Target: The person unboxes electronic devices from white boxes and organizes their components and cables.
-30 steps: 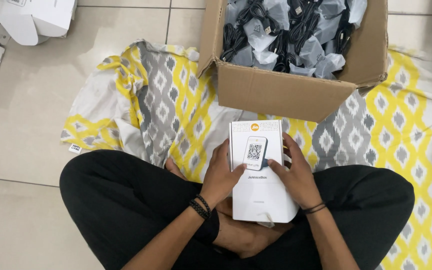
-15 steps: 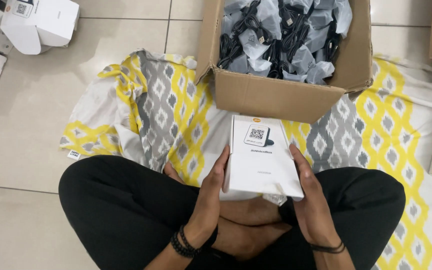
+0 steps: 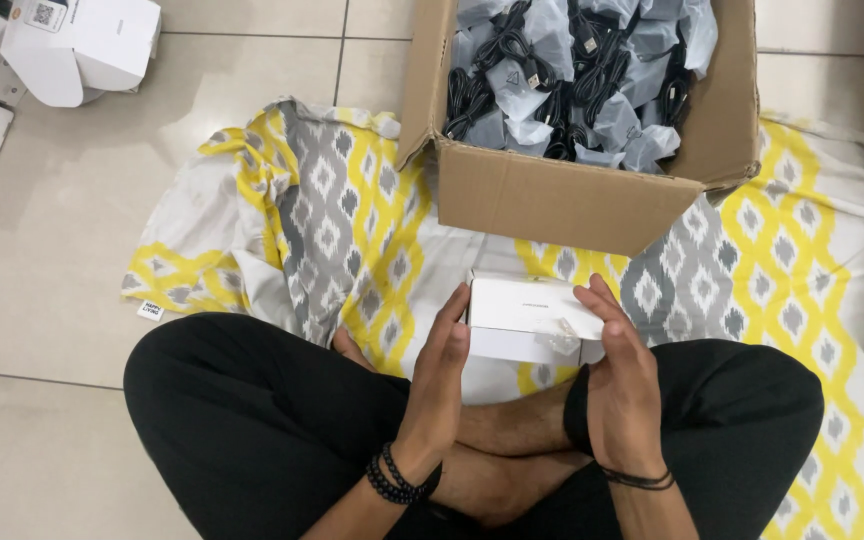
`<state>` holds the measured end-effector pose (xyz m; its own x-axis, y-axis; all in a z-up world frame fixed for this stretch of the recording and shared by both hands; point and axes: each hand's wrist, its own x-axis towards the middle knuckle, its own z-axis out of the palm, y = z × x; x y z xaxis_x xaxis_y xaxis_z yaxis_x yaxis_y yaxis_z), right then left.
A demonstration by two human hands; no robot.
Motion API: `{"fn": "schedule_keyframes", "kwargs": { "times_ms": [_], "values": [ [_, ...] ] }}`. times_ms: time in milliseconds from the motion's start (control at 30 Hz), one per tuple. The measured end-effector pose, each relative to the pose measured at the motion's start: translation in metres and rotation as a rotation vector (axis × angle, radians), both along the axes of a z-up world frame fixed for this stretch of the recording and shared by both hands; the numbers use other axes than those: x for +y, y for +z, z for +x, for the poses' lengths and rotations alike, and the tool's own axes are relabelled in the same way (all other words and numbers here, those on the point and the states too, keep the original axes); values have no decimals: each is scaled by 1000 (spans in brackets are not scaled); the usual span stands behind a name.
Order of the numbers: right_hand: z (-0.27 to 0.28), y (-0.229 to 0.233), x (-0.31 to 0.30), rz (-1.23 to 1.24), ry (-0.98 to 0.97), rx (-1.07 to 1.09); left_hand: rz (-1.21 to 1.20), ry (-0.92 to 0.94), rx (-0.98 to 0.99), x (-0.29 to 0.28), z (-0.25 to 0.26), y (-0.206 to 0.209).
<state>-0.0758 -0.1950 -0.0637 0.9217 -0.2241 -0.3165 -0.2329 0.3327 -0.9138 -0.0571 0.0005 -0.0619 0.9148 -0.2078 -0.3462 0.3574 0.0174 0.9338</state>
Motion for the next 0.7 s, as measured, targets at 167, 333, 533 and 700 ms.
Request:
{"fn": "schedule_keyframes", "kwargs": {
  "times_ms": [167,333,533,700],
  "values": [
    [11,-29,0,-135,32,-12,-98,104,-9,-3,13,-41],
    [12,-8,-1,22,44,227,-41,84,60,-8,10,-28],
    [-23,27,-47,83,-19,-99,-66,12,-126,-43,-21,24],
    [-48,48,-129,62,-302,-206,-126,-177,-290,-116,-26,45]
  ]
}}
